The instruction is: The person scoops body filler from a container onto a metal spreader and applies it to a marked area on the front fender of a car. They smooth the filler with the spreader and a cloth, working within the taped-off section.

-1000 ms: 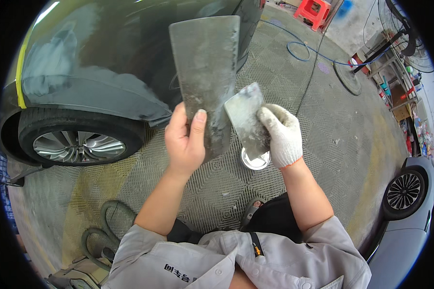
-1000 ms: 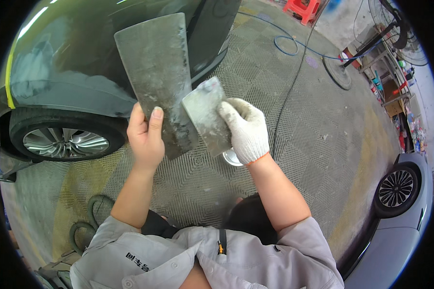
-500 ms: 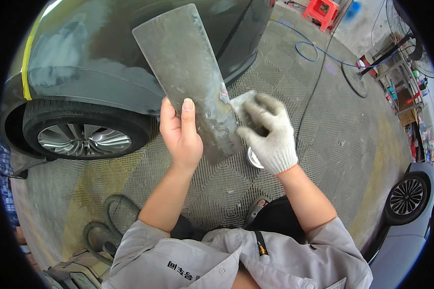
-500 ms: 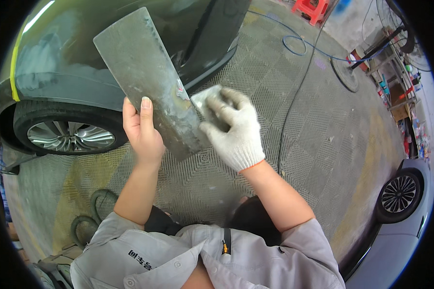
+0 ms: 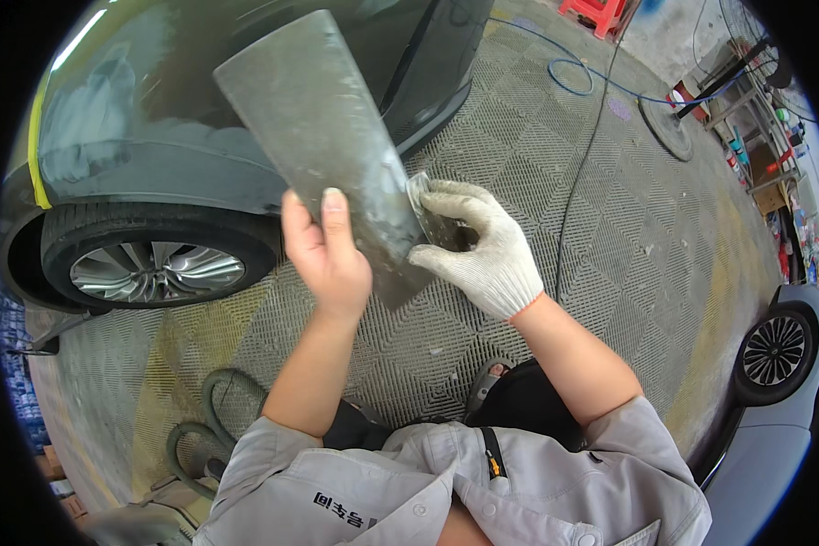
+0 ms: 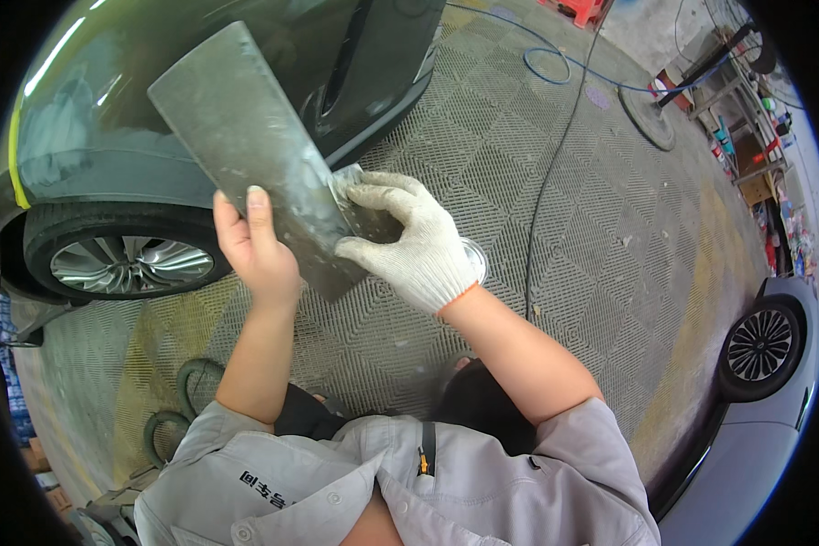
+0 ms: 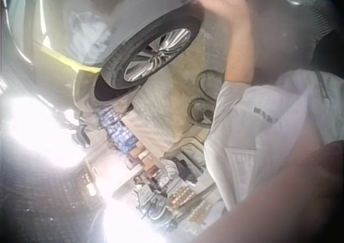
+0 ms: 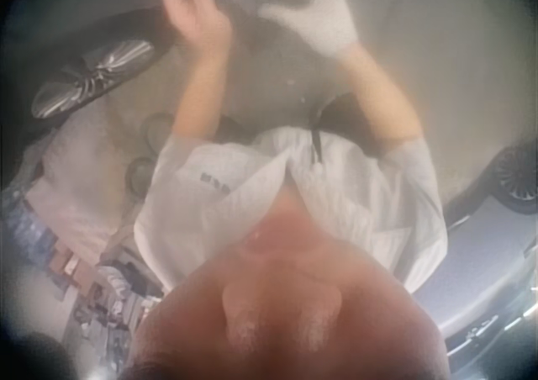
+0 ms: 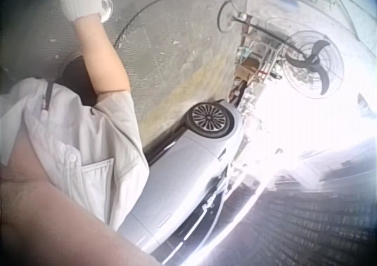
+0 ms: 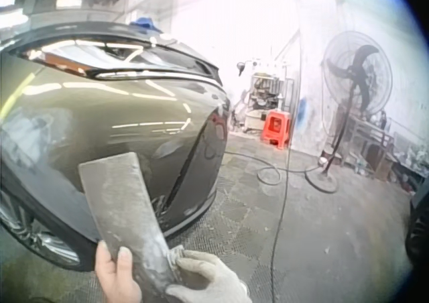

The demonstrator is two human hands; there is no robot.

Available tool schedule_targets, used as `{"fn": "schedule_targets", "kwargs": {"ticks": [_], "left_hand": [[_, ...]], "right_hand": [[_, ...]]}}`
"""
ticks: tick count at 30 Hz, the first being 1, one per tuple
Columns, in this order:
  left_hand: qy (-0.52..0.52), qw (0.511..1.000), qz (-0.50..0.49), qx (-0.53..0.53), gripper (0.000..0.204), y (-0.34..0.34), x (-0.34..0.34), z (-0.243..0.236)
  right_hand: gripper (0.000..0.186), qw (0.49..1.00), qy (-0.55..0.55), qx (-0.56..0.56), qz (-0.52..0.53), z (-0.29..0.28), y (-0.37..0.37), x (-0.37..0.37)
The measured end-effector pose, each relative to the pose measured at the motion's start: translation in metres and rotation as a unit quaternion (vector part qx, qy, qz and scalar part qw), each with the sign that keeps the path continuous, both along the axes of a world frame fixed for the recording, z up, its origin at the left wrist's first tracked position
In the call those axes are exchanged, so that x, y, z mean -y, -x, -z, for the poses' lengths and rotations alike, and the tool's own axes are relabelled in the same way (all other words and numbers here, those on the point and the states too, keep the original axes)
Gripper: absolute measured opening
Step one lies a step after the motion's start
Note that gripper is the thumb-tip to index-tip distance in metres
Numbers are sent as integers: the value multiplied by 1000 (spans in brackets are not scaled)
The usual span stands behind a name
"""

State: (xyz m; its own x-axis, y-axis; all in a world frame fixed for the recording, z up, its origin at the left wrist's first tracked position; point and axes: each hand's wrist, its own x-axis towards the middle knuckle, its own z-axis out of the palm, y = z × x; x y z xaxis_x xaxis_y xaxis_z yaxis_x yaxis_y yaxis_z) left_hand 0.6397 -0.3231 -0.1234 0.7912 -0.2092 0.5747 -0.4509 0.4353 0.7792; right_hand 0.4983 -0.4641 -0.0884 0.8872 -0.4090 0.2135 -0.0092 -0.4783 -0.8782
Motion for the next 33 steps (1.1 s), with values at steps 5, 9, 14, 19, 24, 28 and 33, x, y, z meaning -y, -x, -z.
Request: {"fn": "schedule_targets", "kwargs": {"ticks": [5, 9, 14, 19, 24, 28, 33], "left_hand": [[0, 995, -73, 65, 21, -23, -13, -4], [36, 998, -52, 20, 22, -21, -10, -6], [-35, 998, 48, -22, 15, 9, 1, -4], [-68, 991, 110, -15, 20, 11, 3, -2], [30, 980, 146, -135, 24, 19, 8, -5], [38, 996, 52, -64, 22, 12, 5, -8], [-17, 1000, -3, 9, 22, -3, 2, -1]], "right_hand": [[53, 977, -196, 65, 49, 9, 5, 23], [49, 937, -345, -8, 42, 11, 10, 25], [45, 968, -237, -45, 70, 4, 9, 20], [45, 961, -154, 137, 185, -5, 16, 35], [56, 977, -67, 199, -32, 7, 13, 7], [70, 996, 74, 22, 53, 8, 6, -2], [63, 961, 182, 102, 180, 0, 0, 6]]}}
